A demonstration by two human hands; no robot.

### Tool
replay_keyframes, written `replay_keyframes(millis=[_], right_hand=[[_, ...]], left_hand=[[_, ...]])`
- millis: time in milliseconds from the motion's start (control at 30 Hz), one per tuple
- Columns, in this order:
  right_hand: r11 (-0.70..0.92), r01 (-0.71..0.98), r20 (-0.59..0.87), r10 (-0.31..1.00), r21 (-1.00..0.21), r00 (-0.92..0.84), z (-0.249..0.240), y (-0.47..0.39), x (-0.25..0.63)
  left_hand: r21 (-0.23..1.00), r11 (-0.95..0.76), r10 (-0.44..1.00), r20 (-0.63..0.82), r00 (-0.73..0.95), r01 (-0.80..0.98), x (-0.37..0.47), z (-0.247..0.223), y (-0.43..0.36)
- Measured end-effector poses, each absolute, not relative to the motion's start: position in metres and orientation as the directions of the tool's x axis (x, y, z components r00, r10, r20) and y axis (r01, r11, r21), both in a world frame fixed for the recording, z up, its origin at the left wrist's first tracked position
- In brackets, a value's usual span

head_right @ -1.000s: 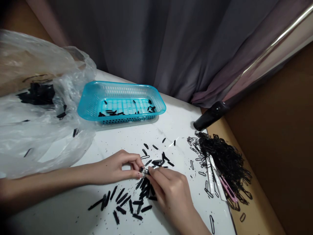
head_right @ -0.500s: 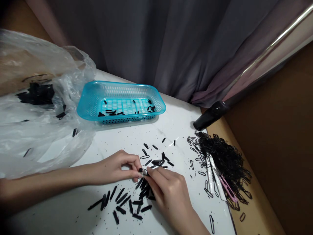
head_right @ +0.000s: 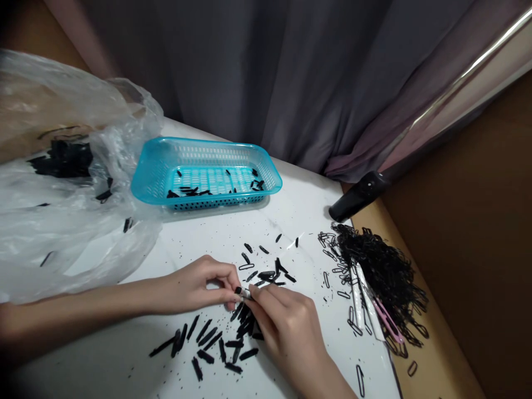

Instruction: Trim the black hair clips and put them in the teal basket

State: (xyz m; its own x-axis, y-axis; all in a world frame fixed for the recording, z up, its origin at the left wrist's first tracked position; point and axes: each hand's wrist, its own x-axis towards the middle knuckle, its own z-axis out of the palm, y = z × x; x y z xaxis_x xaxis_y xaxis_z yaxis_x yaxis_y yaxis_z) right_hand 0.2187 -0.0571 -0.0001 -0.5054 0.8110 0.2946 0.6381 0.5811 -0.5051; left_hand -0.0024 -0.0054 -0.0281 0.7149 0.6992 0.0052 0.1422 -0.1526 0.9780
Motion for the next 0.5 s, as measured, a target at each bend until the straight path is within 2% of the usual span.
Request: replay_keyframes(millis=[200, 500], right_hand=[[0.604, 0.625, 0.314, 0.795, -0.494, -0.520, -0.0006, -0.0580, 0.2186], [0.617, 0.601, 0.354, 0.785, -0.508, -0.508, 0.0001, -0.0573, 0.2173]], left_hand=[[0.984, -0.109, 0.693, -0.026, 0.720, 0.141, -0.0023, -0.0295, -0.0048], [0.978, -0.147, 0.696, -0.004, 0.718, 0.147, -0.0031, -0.0272, -0.0047]])
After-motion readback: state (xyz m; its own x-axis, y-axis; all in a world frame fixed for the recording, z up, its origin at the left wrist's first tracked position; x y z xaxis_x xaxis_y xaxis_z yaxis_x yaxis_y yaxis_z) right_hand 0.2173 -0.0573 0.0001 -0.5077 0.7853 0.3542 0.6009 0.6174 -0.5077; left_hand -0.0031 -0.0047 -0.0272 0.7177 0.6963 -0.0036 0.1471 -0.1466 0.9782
